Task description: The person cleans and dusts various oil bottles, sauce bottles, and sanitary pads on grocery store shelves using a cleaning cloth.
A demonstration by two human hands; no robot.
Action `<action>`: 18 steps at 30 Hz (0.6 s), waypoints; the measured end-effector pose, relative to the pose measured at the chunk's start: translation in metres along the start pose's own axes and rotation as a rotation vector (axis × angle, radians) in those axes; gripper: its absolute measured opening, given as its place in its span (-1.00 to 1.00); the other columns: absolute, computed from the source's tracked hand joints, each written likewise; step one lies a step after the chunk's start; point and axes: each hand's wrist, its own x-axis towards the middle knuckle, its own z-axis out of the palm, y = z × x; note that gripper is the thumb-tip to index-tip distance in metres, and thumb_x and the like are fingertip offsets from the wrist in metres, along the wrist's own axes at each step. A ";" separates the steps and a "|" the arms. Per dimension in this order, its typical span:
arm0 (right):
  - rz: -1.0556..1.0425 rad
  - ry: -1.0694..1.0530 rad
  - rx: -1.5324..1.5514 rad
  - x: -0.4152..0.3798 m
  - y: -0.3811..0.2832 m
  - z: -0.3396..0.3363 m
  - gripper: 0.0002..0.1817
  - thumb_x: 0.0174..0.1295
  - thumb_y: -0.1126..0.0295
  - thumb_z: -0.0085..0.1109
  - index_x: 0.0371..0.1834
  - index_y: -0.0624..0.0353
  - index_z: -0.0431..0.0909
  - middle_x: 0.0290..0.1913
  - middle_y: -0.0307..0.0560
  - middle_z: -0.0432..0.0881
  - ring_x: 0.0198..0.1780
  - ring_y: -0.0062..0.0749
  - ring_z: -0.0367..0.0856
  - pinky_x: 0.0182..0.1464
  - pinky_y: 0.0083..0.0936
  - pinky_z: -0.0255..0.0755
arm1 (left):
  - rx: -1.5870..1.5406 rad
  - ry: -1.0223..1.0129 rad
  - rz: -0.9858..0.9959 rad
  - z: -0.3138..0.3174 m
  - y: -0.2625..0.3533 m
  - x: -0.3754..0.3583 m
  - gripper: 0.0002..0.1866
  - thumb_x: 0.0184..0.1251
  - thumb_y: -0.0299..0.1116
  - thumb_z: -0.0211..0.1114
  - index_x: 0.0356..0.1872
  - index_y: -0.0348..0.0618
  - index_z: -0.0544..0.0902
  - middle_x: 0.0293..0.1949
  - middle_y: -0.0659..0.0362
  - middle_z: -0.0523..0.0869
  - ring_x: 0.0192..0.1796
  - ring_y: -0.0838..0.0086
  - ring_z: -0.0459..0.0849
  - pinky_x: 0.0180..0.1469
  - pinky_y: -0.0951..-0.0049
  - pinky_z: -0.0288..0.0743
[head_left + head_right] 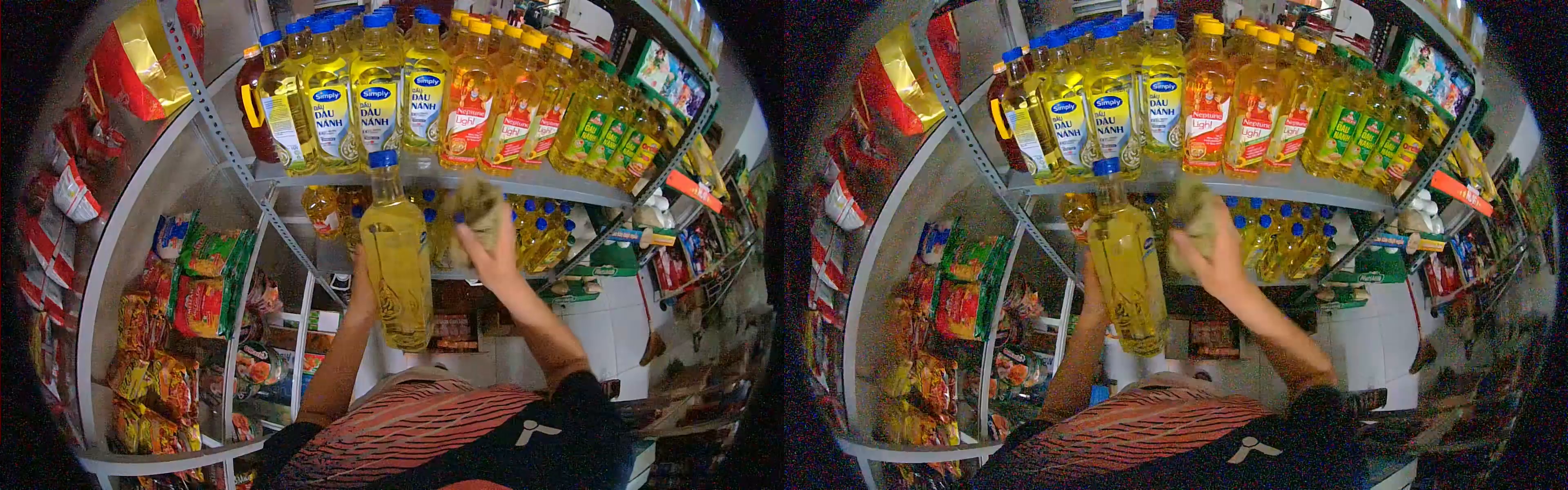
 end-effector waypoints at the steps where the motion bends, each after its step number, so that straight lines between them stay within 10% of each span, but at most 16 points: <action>1: -0.276 -0.087 -0.141 0.015 -0.008 0.004 -0.55 -0.09 0.36 0.19 -0.11 0.25 0.32 -0.09 0.10 0.39 -0.02 -0.13 0.37 0.08 -0.27 0.19 | 0.057 0.017 -0.056 0.007 0.000 0.000 -0.33 0.19 0.24 -0.34 0.13 -0.06 0.25 0.02 0.14 0.42 0.02 0.33 0.44 0.02 0.30 0.36; 5: -0.938 -0.551 -0.391 0.071 -0.032 0.022 -0.57 -0.18 0.17 0.16 -0.23 0.18 0.46 -0.13 0.01 0.46 -0.06 -0.08 0.42 0.17 -0.18 0.07 | -0.063 0.141 -0.091 0.028 -0.017 -0.004 -0.33 0.19 0.24 -0.39 0.10 -0.04 0.29 -0.05 0.14 0.48 -0.07 0.33 0.50 -0.09 0.27 0.44; 12: -0.958 -0.821 -0.623 0.106 -0.052 0.040 -0.69 -0.25 0.15 0.14 -0.52 0.15 0.55 -0.37 -0.04 0.56 -0.11 -0.28 0.48 0.16 -0.20 0.14 | -0.010 0.047 -0.220 0.031 -0.003 -0.015 -0.35 0.24 0.18 -0.37 0.11 -0.14 0.24 -0.06 0.09 0.48 -0.06 0.37 0.51 -0.01 0.35 0.40; 14: -0.580 -1.112 -1.089 0.110 -0.069 0.052 -0.74 -0.28 0.24 0.14 -0.54 0.19 0.56 -0.38 0.00 0.56 -0.17 -0.28 0.50 0.09 -0.29 0.24 | 0.095 -0.008 -0.167 0.031 0.001 -0.010 -0.38 0.26 0.13 -0.37 0.09 -0.18 0.26 -0.08 0.08 0.50 -0.08 0.38 0.53 -0.02 0.37 0.41; 18: -0.675 -0.980 -1.100 0.118 -0.075 0.065 -0.76 -0.27 0.32 0.13 -0.52 0.24 0.56 -0.34 0.07 0.56 -0.18 -0.26 0.52 -0.02 -0.29 0.32 | 0.160 0.082 -0.133 0.039 0.005 -0.020 -0.41 0.28 0.08 -0.35 0.06 -0.21 0.29 -0.09 0.07 0.50 -0.08 0.38 0.53 -0.02 0.37 0.41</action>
